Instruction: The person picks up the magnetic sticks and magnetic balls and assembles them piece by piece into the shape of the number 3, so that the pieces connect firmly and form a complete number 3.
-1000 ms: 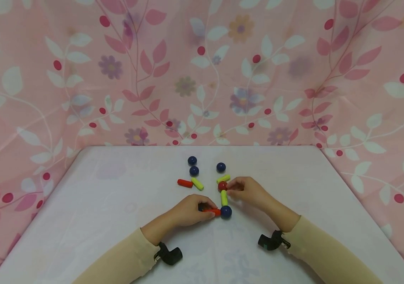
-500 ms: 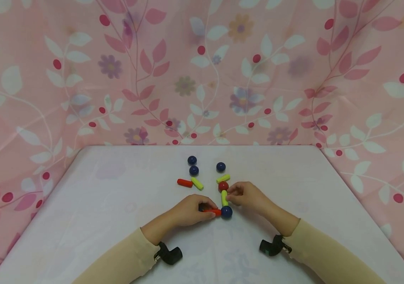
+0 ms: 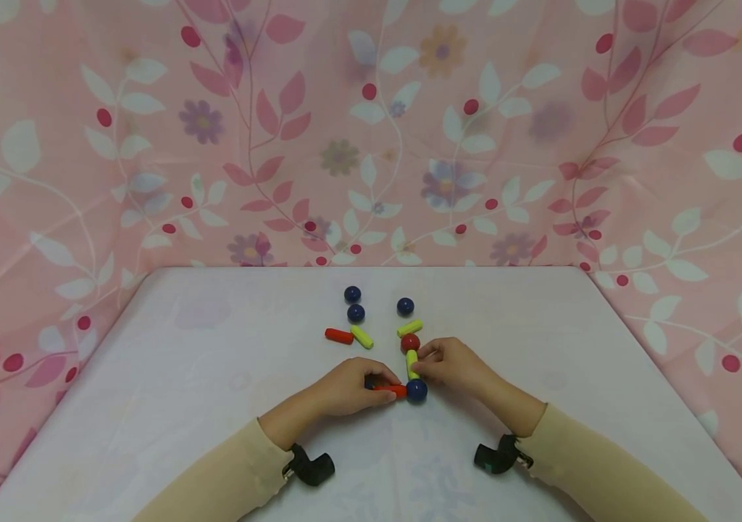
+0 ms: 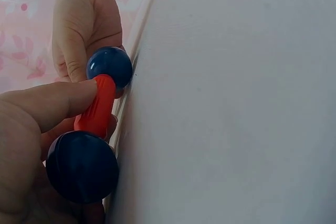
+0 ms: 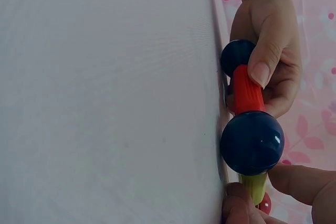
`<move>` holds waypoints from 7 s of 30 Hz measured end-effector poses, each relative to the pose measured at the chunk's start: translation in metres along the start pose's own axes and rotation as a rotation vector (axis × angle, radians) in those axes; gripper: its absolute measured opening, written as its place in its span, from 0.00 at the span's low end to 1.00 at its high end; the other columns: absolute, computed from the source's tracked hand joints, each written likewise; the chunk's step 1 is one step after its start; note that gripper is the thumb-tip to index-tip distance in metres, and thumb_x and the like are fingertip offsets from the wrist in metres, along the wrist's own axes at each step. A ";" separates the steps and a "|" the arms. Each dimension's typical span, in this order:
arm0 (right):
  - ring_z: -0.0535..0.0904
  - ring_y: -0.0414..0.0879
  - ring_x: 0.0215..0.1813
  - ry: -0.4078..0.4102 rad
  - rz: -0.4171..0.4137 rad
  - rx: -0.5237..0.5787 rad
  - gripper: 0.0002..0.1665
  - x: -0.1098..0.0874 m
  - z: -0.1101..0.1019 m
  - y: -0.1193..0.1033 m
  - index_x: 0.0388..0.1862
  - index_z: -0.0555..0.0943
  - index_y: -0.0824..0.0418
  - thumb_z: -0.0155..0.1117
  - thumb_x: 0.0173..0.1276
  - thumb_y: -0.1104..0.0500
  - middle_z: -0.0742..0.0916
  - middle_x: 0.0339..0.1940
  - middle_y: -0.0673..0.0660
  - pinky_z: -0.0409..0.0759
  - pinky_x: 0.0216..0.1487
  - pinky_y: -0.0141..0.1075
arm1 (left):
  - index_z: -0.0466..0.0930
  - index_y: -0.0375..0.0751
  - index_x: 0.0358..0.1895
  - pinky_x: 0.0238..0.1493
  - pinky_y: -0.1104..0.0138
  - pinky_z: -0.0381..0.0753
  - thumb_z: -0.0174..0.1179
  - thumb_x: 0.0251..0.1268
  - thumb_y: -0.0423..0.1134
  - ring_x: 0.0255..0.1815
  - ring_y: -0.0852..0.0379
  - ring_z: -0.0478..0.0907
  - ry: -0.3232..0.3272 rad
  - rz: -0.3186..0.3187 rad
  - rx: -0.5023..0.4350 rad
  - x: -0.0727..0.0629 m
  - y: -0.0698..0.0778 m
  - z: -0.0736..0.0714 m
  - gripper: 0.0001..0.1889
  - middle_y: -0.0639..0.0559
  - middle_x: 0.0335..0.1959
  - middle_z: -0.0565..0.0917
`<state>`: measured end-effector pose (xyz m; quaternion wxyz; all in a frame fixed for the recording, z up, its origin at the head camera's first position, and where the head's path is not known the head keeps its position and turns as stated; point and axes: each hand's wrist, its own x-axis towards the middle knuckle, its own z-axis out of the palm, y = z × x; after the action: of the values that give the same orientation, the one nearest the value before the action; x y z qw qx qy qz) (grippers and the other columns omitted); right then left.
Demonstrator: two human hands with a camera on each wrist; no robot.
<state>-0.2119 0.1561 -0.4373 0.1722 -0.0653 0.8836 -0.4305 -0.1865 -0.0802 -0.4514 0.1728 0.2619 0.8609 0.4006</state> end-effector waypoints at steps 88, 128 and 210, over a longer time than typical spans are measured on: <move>0.78 0.44 0.28 -0.046 0.024 0.034 0.22 -0.011 0.003 0.002 0.49 0.79 0.67 0.74 0.64 0.54 0.86 0.24 0.52 0.76 0.31 0.35 | 0.87 0.46 0.46 0.43 0.66 0.78 0.67 0.64 0.40 0.39 0.56 0.77 0.227 -0.233 0.056 0.106 0.012 -0.025 0.09 0.54 0.37 0.82; 0.80 0.44 0.27 -0.083 0.012 0.039 0.21 -0.018 0.001 0.001 0.47 0.79 0.68 0.73 0.65 0.55 0.86 0.24 0.53 0.78 0.31 0.35 | 0.76 0.30 0.57 0.44 0.68 0.80 0.61 0.72 0.36 0.36 0.57 0.80 0.183 -0.413 -0.530 0.102 0.017 -0.015 0.16 0.45 0.41 0.83; 0.77 0.46 0.27 0.015 0.045 -0.036 0.15 0.010 -0.001 -0.002 0.47 0.82 0.62 0.68 0.69 0.53 0.83 0.28 0.54 0.76 0.31 0.34 | 0.71 0.42 0.65 0.49 0.64 0.81 0.61 0.72 0.43 0.41 0.53 0.79 0.161 -0.333 -0.276 0.089 0.013 -0.011 0.22 0.48 0.43 0.81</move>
<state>-0.2216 0.1525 -0.4377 0.1738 -0.0451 0.8937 -0.4111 -0.2596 -0.0270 -0.4426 0.2015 0.0575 0.8401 0.5002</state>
